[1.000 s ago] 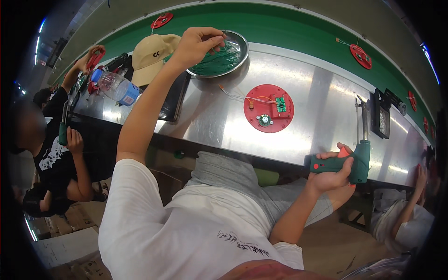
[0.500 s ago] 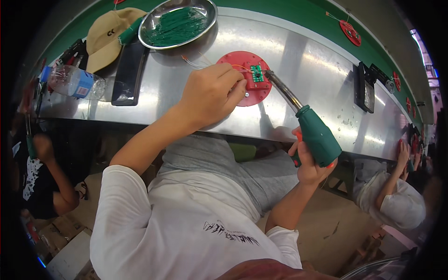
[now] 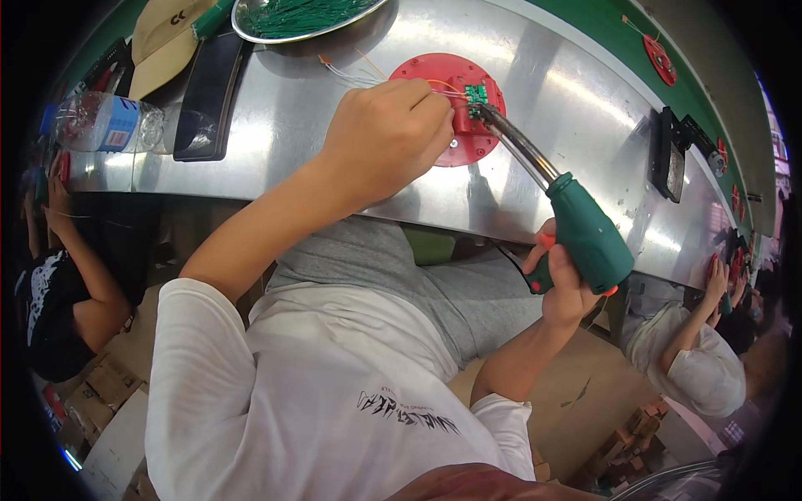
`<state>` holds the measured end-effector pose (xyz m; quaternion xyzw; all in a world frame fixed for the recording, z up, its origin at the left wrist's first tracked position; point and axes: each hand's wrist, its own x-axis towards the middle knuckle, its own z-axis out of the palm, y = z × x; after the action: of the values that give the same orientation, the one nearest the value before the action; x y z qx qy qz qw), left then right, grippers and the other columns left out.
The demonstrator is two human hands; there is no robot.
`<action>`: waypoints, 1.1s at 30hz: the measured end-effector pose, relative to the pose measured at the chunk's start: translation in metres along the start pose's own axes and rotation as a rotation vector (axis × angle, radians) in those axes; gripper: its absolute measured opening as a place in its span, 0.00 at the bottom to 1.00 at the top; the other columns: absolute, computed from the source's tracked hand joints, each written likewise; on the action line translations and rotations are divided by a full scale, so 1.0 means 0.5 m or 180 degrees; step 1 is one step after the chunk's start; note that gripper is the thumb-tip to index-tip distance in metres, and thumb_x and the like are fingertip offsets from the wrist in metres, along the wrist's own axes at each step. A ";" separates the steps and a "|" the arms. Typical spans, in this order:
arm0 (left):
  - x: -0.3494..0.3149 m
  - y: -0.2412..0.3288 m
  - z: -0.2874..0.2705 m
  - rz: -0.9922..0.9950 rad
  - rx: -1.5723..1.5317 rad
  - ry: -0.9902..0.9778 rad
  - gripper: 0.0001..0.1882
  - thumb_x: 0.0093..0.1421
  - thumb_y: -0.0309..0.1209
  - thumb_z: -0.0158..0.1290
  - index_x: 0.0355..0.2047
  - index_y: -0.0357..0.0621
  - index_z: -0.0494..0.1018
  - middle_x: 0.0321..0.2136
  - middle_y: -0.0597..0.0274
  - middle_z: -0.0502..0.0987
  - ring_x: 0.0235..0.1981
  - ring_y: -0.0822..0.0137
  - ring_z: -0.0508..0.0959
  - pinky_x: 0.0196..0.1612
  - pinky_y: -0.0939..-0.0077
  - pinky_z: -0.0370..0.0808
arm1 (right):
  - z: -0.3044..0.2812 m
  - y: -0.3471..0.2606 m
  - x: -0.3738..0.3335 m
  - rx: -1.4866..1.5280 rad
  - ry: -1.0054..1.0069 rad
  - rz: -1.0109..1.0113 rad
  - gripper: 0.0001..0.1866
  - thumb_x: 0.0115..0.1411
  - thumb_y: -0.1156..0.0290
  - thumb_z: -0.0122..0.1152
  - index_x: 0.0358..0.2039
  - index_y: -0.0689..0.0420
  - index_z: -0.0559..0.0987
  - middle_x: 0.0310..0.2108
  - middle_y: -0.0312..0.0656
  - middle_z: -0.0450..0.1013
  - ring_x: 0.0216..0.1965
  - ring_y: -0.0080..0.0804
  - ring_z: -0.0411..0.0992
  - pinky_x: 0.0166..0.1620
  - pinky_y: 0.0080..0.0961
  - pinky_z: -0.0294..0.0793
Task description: Soldering wires and components to circuit boards on an assembly line.
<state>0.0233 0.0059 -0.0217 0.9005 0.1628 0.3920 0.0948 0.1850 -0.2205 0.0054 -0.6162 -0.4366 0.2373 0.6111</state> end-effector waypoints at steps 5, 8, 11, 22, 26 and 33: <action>-0.001 -0.001 0.003 -0.0007 0.0014 0.0070 0.09 0.52 0.28 0.58 0.20 0.44 0.70 0.18 0.62 0.69 0.20 0.62 0.75 0.20 0.67 0.71 | -0.002 0.006 0.014 0.0223 0.0041 0.0153 0.23 0.59 0.70 0.58 0.52 0.71 0.72 0.33 0.53 0.75 0.16 0.32 0.71 0.20 0.23 0.69; -0.001 -0.002 0.003 0.0000 0.0013 0.0078 0.09 0.52 0.28 0.59 0.20 0.44 0.70 0.18 0.63 0.70 0.19 0.62 0.75 0.19 0.67 0.71 | 0.002 0.010 0.011 0.0429 0.0146 0.0017 0.25 0.60 0.68 0.58 0.53 0.73 0.70 0.34 0.55 0.75 0.16 0.34 0.72 0.18 0.23 0.70; -0.002 -0.003 0.006 0.0017 0.0010 0.0044 0.09 0.51 0.28 0.59 0.20 0.45 0.70 0.18 0.63 0.70 0.19 0.62 0.75 0.19 0.67 0.71 | 0.004 0.008 0.010 0.0584 0.0286 -0.0095 0.27 0.60 0.66 0.58 0.54 0.73 0.68 0.35 0.58 0.75 0.16 0.35 0.72 0.17 0.25 0.71; 0.000 0.006 -0.009 -0.0111 0.0014 -0.0221 0.03 0.53 0.24 0.59 0.28 0.39 0.76 0.23 0.59 0.75 0.22 0.60 0.76 0.25 0.67 0.74 | 0.005 0.020 0.003 0.0429 0.0366 -0.0197 0.28 0.60 0.67 0.58 0.56 0.73 0.68 0.38 0.61 0.75 0.17 0.37 0.73 0.17 0.26 0.72; 0.004 0.012 -0.013 -0.0152 0.0027 -0.0050 0.05 0.54 0.23 0.58 0.32 0.38 0.78 0.25 0.57 0.75 0.24 0.59 0.76 0.27 0.68 0.74 | 0.003 0.019 0.004 0.0372 0.0340 -0.0216 0.28 0.60 0.67 0.59 0.55 0.73 0.68 0.38 0.61 0.75 0.16 0.37 0.73 0.17 0.26 0.72; 0.015 -0.003 -0.020 0.0556 -0.0186 0.0864 0.21 0.43 0.19 0.58 0.42 0.38 0.78 0.28 0.62 0.75 0.28 0.60 0.75 0.30 0.70 0.76 | 0.004 0.017 0.004 0.0434 0.0293 -0.0215 0.26 0.60 0.68 0.59 0.54 0.73 0.69 0.39 0.60 0.75 0.17 0.37 0.73 0.18 0.26 0.72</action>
<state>0.0206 0.0105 -0.0102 0.8468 0.0837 0.5214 0.0636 0.1864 -0.2164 -0.0027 -0.5683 -0.4115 0.2171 0.6786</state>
